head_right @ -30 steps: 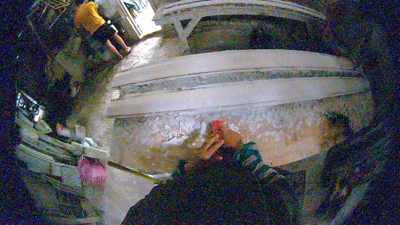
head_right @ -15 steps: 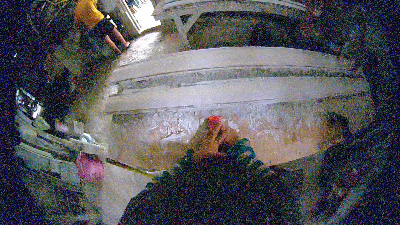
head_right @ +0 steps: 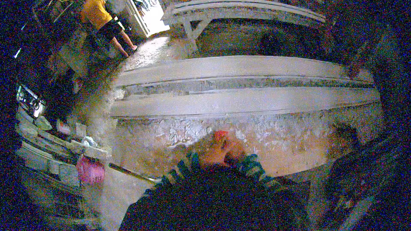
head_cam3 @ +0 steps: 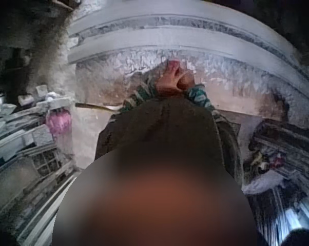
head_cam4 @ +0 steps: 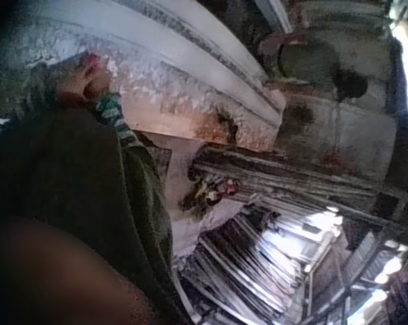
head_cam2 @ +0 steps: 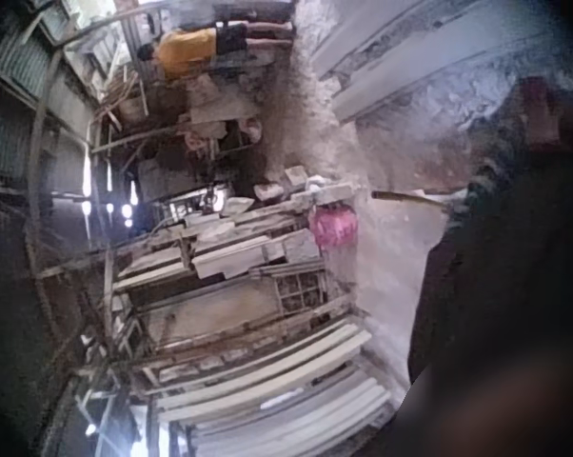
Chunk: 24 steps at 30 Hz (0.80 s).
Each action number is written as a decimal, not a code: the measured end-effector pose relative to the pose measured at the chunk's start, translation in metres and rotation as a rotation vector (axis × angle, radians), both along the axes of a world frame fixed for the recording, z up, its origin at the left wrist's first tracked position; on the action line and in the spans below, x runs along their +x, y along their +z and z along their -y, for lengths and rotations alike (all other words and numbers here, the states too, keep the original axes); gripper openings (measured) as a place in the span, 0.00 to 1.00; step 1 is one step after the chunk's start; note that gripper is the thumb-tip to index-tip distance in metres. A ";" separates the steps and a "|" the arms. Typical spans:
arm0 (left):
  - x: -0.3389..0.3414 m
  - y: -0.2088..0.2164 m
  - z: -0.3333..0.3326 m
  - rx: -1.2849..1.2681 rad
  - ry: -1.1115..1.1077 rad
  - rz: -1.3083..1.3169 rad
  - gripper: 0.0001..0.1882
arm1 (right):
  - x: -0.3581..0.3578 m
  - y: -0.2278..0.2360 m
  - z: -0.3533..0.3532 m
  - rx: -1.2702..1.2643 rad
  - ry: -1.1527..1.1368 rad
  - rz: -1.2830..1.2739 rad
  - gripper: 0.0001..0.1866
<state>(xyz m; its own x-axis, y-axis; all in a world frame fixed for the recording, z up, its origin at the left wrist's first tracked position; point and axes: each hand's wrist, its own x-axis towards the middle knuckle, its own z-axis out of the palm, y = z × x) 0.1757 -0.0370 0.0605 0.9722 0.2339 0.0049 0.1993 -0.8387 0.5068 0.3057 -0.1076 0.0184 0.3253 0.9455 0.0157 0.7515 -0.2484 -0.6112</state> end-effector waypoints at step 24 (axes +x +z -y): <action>-0.007 -0.001 0.003 0.099 0.070 0.461 0.35 | 0.029 -0.056 -0.056 0.170 -0.041 -0.943 0.30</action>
<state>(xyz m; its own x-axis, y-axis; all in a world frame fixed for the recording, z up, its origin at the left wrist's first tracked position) 0.1687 -0.0400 0.0598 0.8456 0.2751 0.4575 0.0302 -0.8803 0.4735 0.3344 -0.0519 -0.0375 0.3070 0.9423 -0.1336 -0.0753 -0.1159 -0.9904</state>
